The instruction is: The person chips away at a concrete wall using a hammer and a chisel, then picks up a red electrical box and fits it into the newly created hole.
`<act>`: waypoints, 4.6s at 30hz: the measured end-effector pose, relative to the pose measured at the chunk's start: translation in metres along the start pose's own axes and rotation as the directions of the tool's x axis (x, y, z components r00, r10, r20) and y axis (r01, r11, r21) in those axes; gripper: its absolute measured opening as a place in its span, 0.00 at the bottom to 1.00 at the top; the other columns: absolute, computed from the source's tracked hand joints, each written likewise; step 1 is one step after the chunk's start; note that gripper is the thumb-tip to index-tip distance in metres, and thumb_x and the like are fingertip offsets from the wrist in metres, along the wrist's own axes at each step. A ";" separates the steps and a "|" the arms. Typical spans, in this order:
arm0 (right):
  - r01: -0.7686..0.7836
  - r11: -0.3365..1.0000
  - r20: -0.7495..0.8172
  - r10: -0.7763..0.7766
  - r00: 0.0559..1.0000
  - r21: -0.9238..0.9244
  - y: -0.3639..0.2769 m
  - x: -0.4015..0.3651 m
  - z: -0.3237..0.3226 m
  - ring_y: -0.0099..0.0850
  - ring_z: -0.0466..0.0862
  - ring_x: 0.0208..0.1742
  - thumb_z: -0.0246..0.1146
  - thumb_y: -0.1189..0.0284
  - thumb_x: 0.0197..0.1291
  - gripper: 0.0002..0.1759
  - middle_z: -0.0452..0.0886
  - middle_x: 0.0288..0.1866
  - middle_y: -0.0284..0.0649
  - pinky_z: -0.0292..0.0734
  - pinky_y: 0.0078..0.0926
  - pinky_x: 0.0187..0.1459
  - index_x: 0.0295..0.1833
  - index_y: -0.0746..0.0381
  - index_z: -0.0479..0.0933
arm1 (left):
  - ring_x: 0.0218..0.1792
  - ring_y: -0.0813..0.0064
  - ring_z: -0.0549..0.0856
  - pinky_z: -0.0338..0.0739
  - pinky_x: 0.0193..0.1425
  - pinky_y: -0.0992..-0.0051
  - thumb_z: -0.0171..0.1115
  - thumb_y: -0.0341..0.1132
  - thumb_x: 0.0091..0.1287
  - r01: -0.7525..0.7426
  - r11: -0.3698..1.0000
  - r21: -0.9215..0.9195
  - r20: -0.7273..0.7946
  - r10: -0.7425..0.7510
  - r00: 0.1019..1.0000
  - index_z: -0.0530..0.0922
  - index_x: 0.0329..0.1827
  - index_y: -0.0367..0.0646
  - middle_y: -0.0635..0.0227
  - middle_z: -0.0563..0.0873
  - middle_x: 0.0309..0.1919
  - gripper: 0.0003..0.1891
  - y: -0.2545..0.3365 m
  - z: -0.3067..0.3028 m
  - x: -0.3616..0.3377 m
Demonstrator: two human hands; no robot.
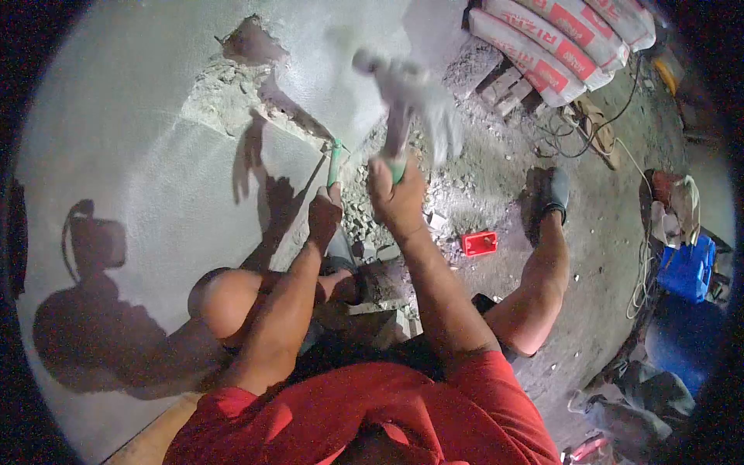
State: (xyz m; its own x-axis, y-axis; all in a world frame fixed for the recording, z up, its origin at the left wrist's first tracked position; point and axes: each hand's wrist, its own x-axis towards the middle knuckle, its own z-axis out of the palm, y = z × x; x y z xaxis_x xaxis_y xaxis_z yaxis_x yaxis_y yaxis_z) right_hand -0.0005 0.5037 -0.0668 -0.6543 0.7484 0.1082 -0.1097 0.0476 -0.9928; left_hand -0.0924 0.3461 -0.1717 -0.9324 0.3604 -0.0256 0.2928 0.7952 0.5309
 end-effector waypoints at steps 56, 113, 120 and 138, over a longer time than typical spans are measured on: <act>-0.256 0.950 0.145 0.283 0.948 -0.179 -0.036 0.001 -0.026 0.37 0.83 0.29 0.62 0.49 0.66 0.28 0.83 0.28 0.45 0.77 0.35 0.35 0.44 0.67 0.80 | 0.25 0.44 0.85 0.78 0.27 0.53 0.51 0.50 0.76 -0.106 0.969 0.223 -0.104 0.132 0.986 0.74 0.35 0.41 0.47 0.83 0.21 0.20 0.037 -0.049 -0.028; -0.177 0.980 0.123 0.166 0.978 0.086 -0.056 0.001 -0.029 0.22 0.75 0.28 0.67 0.59 0.65 0.19 0.79 0.26 0.34 0.73 0.28 0.32 0.38 0.67 0.77 | 0.28 0.42 0.86 0.78 0.31 0.52 0.50 0.53 0.76 -0.049 0.970 0.237 -0.094 0.073 0.993 0.76 0.38 0.39 0.46 0.85 0.25 0.22 0.027 -0.041 -0.017; -0.121 0.982 0.131 0.140 0.981 -0.145 -0.048 -0.015 -0.028 0.24 0.77 0.28 0.67 0.63 0.64 0.16 0.81 0.26 0.39 0.75 0.28 0.32 0.39 0.67 0.78 | 0.38 0.37 0.85 0.77 0.43 0.45 0.47 0.54 0.75 0.086 0.989 0.118 0.025 -0.089 0.996 0.75 0.44 0.38 0.41 0.86 0.34 0.24 0.030 -0.040 -0.004; 0.473 0.786 0.044 -0.499 0.866 -0.397 0.053 -0.037 0.004 0.28 0.75 0.24 0.64 0.58 0.66 0.20 0.80 0.25 0.42 0.73 0.29 0.29 0.35 0.66 0.76 | 0.32 0.37 0.84 0.77 0.33 0.50 0.50 0.48 0.76 -0.124 0.992 0.017 -0.081 0.125 0.989 0.75 0.40 0.36 0.39 0.84 0.28 0.20 -0.009 -0.010 -0.002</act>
State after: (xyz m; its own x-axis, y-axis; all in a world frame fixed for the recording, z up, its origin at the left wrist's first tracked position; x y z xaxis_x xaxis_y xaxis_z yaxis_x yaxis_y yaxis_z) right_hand 0.0147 0.4760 -0.1230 -0.5448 0.5951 0.5909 -0.0985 0.6543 -0.7498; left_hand -0.0950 0.3334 -0.1673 -0.9027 0.4162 0.1093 0.4095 0.7526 0.5157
